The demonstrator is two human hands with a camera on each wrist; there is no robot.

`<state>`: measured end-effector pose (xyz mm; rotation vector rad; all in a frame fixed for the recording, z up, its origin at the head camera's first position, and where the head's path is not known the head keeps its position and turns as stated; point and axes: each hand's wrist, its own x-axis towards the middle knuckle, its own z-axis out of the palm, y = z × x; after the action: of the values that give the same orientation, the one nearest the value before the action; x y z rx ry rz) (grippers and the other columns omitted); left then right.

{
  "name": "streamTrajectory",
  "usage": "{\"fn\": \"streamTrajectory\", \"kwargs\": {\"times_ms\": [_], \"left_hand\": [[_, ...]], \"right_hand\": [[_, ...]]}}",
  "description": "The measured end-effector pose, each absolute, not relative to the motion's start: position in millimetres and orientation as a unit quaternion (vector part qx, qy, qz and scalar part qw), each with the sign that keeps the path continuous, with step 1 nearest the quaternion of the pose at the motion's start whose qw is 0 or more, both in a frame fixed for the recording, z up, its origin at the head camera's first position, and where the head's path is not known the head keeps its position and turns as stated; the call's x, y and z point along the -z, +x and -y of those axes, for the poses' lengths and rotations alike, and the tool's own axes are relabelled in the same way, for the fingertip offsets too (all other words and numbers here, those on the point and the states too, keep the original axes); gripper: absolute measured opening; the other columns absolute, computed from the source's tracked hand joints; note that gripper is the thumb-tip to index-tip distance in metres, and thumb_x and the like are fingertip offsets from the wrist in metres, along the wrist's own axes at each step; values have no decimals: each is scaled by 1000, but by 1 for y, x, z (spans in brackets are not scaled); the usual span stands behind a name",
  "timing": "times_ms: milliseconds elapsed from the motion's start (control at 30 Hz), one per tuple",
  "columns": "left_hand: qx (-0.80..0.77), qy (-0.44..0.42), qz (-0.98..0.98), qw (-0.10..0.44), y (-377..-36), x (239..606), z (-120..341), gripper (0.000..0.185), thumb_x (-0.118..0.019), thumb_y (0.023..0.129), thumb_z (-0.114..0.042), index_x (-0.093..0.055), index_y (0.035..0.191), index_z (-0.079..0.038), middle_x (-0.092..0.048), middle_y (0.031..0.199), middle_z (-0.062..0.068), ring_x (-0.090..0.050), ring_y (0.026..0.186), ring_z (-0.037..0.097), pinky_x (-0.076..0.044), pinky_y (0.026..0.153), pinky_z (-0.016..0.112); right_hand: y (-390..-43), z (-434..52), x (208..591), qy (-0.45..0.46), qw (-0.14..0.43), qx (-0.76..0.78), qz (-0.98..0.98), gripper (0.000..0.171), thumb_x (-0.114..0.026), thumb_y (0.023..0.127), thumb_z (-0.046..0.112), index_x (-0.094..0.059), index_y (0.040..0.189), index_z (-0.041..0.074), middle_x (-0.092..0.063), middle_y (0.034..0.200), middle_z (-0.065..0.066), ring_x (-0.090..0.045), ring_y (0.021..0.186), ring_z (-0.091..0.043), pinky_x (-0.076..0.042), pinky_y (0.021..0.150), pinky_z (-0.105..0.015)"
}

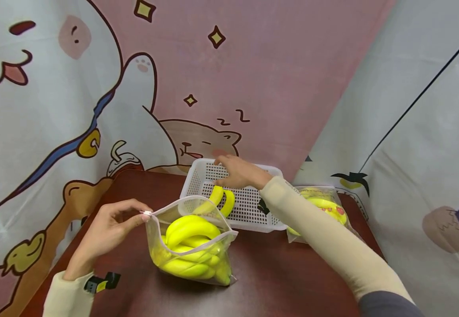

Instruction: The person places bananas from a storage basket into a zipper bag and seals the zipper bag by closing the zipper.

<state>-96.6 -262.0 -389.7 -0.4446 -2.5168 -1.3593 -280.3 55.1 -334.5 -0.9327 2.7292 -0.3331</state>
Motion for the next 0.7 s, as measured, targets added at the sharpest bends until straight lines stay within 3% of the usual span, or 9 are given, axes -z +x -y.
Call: {"fn": "streamTrajectory", "kwargs": {"times_ms": [233,467,700], "left_hand": [[472,-138,863,116,-95,390,262,12,-75,94,-13,-76,99,-24,-75,96,-6,-65,85,11,-54,69,26],[483,-156,854,117,-96,392,263,14,-75,93,-10,-76,100,-22,-75,96,-4,-66,85,11,-55,70,26],[493,-173,845,114,-98,393,264,15,-74,93,-8,-76,101,-20,-75,96,-3,-67,84,13,-56,69,26]], "right_hand": [[-311,-67,386,-241,159,172,-942,68,-69,96,42,-42,152,15,-56,146,-14,-57,132,-32,-51,106,-50],[-330,-72,425,-190,174,177,-950,68,-68,97,41,-44,152,10,-50,155,-13,-50,141,-34,-44,114,-52],[-346,-79,454,-125,224,180,-950,73,-68,95,47,-45,153,9,-48,156,-16,-52,137,-36,-48,108,-54]]}}
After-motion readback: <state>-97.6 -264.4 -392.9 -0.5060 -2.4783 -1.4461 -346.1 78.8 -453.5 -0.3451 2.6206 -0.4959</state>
